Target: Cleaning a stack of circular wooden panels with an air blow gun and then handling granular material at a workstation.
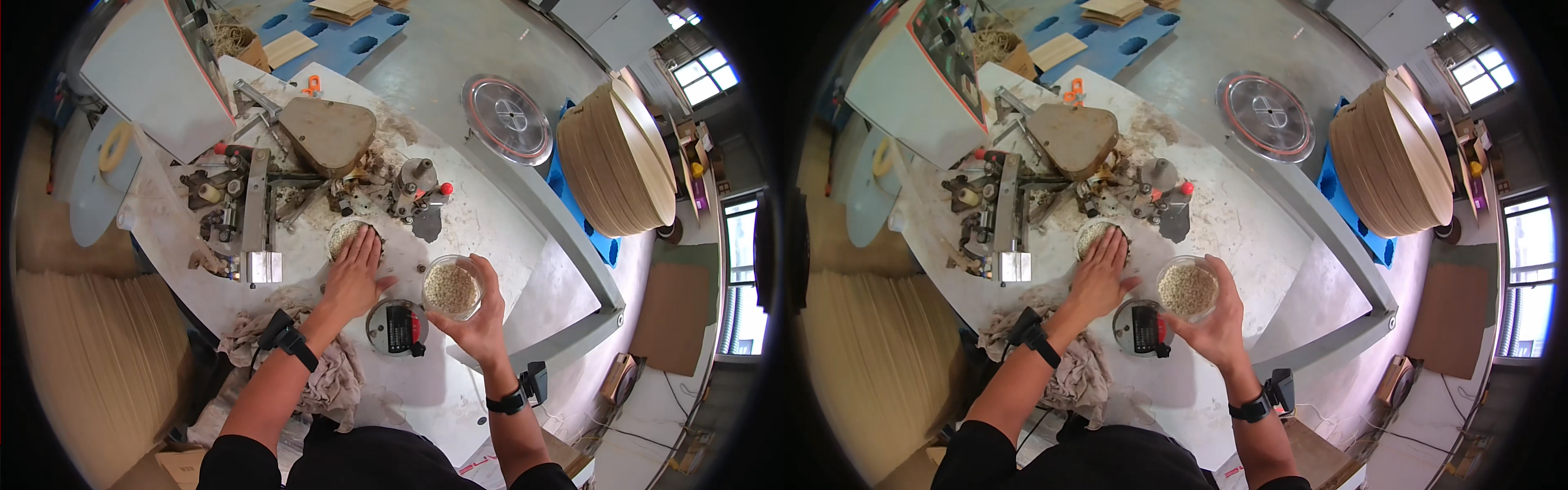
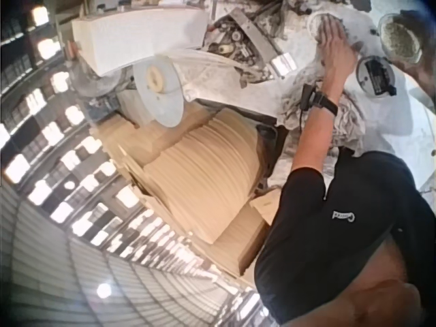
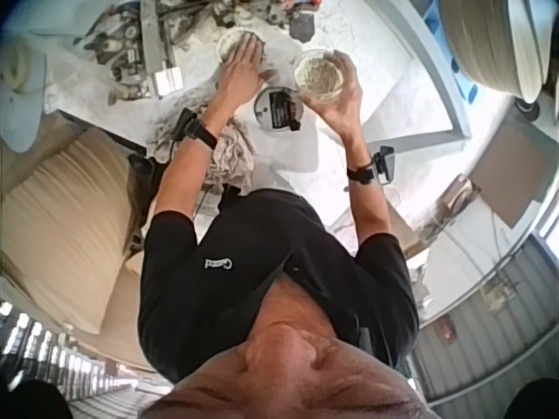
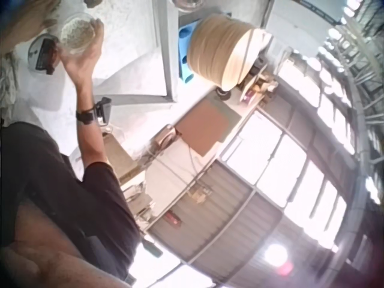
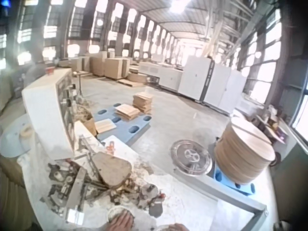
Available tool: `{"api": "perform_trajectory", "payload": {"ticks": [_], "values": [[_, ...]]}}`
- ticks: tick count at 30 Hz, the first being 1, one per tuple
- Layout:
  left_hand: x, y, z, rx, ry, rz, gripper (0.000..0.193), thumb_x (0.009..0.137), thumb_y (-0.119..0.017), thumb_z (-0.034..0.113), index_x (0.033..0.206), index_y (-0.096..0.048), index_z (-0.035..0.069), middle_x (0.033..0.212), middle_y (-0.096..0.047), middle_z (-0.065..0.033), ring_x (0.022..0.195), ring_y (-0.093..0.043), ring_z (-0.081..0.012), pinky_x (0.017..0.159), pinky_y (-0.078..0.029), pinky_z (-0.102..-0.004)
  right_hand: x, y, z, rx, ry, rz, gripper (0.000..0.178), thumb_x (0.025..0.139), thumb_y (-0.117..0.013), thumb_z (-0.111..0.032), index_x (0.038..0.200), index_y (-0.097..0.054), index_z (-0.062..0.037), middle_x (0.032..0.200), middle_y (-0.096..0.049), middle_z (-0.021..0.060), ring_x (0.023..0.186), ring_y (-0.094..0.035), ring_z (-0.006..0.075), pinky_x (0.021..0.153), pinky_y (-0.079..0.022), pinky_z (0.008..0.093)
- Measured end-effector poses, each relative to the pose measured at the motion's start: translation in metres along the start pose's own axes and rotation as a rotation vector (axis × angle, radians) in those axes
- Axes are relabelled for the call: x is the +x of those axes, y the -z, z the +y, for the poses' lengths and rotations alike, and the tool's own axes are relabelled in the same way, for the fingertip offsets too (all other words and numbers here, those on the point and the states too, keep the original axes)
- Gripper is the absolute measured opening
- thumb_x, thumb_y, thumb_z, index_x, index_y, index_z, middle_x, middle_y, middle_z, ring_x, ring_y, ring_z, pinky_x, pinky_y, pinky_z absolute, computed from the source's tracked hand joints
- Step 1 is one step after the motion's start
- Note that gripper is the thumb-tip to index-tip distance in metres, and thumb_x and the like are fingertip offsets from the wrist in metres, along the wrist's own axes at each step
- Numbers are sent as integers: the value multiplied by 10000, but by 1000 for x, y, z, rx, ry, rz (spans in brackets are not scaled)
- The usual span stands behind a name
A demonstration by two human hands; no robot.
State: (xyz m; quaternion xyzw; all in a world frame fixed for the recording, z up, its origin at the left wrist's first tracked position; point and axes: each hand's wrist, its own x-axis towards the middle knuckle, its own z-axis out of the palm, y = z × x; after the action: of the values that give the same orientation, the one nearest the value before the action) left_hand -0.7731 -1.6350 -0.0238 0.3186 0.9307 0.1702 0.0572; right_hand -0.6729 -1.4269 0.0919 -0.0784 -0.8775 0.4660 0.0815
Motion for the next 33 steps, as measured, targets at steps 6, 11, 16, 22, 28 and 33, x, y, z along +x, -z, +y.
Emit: {"api": "perform_trajectory", "payload": {"ticks": [6,11,16,22,28,33], "values": [[-20,6,-8,-45,3,1,795,925,-626,397,1477,-347,-103,1572,-326,-245,1506,-235,-344,1239,-177,-439,2,-9,0,-77,54,-26,931,593,-900,-153,1393,-448,-2,1277,-595,201,1183,-596,357,1013,-476,429],[-8,8,-13,-45,-38,-12,812,927,-610,434,1484,-344,-94,1578,-331,-227,1515,-226,-313,1246,-158,-438,17,-32,-17,-299,160,-81,901,577,-868,-125,1374,-466,-2,1274,-575,209,1194,-550,389,1022,-440,459],[-14,2,-17,-59,-50,41,805,868,-668,384,1461,-383,-79,1556,-368,-228,1496,-269,-323,1241,-182,-436,29,-54,-17,-394,236,-98,860,591,-835,-145,1354,-474,19,1248,-596,222,1167,-568,404,1020,-439,469],[-4,0,-16,-146,-59,134,739,848,-672,318,1417,-438,-92,1488,-451,-247,1449,-350,-358,1215,-231,-471,43,-68,-22,-486,214,-122,792,626,-764,-116,1346,-469,32,1256,-574,242,1184,-544,408,1034,-412,488],[-22,4,-17,-87,-97,69,731,903,-605,438,1402,-478,-82,1499,-454,-217,1452,-348,-324,1222,-213,-459,48,-72,-22,-562,248,-142,805,617,-767,-115,1344,-454,34,1254,-562,217,1185,-531,389,1027,-401,470],[-14,7,-17,-73,-93,31,757,933,-557,499,1418,-473,-76,1522,-440,-189,1468,-322,-296,1235,-186,-442,56,-82,-31,-642,258,-163,785,615,-754,-94,1334,-463,26,1229,-569,211,1170,-536,385,1021,-402,466]]}}
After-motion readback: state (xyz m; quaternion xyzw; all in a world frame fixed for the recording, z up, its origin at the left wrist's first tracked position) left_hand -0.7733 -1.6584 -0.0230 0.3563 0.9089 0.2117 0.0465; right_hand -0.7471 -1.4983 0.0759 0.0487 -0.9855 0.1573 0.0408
